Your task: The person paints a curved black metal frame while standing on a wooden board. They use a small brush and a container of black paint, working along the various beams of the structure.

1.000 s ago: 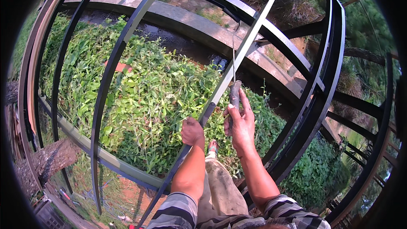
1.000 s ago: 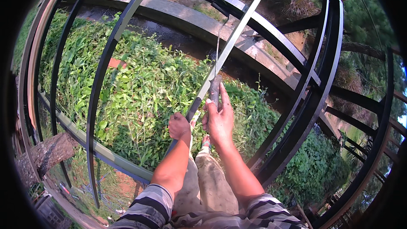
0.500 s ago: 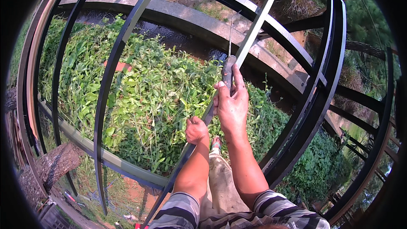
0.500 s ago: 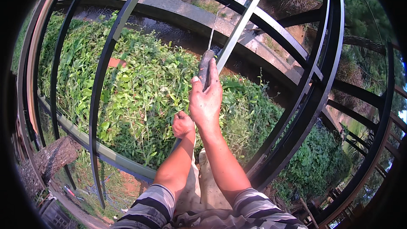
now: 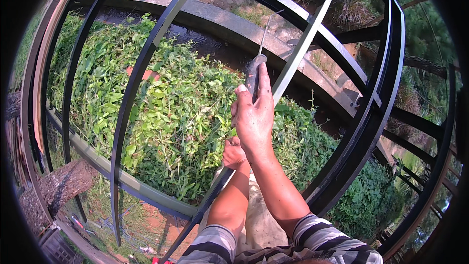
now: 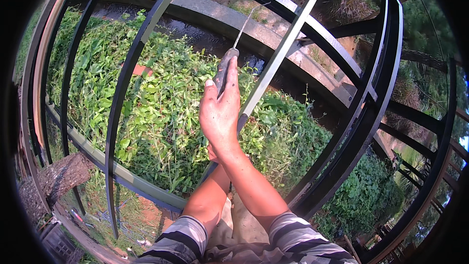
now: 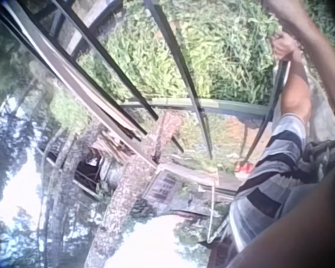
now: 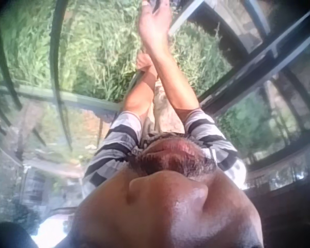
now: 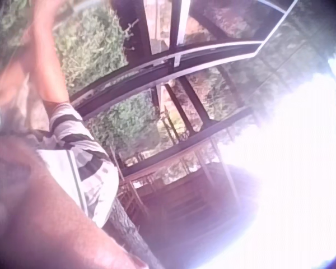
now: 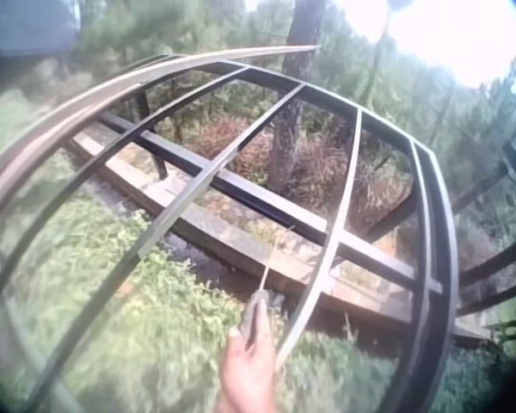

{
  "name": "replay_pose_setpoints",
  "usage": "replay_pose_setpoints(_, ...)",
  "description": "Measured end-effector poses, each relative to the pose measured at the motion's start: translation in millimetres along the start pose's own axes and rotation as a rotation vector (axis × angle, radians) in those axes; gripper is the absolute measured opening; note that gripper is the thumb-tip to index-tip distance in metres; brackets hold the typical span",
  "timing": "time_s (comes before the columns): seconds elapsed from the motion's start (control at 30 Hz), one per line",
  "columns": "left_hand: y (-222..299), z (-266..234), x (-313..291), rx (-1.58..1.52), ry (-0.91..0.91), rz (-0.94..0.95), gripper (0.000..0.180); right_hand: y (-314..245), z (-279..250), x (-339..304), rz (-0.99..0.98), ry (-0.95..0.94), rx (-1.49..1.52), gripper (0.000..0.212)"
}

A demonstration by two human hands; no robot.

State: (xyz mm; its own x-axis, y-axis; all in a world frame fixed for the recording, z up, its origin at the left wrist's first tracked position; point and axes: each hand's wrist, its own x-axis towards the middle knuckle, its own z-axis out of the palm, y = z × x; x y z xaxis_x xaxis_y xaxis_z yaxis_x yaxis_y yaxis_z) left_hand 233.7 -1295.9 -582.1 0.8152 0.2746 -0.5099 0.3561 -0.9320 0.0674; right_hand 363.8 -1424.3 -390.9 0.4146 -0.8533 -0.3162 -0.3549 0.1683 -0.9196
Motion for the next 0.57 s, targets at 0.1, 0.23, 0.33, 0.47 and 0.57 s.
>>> replay_pose_setpoints(0.1,31.8,-19.2,-22.3,-0.076,0.009,-0.017,0.04,13.7,5.4,36.7,-0.005,0.009,-0.04,0.065)
replay_pose_setpoints(0.23,23.7,-28.4,-9.7,-0.072,0.001,-0.049,0.042,-36.9,22.7,16.2,0.034,-0.15,0.127,0.052)
replay_pose_setpoints(0.33,14.8,-10.5,-5.3,-0.137,0.015,-0.022,0.043,-30.7,44.1,38.2,-0.01,-0.187,0.064,0.04)
replay_pose_setpoints(0.47,19.2,-21.3,-1.6,-0.076,-0.074,-0.064,0.042,-76.8,51.1,21.7,0.14,-0.232,0.204,0.034)
replay_pose_setpoints(0.57,16.7,-27.5,-6.7,-0.112,-0.024,-0.045,0.042,-73.3,67.7,34.9,0.137,-0.291,0.253,0.028)
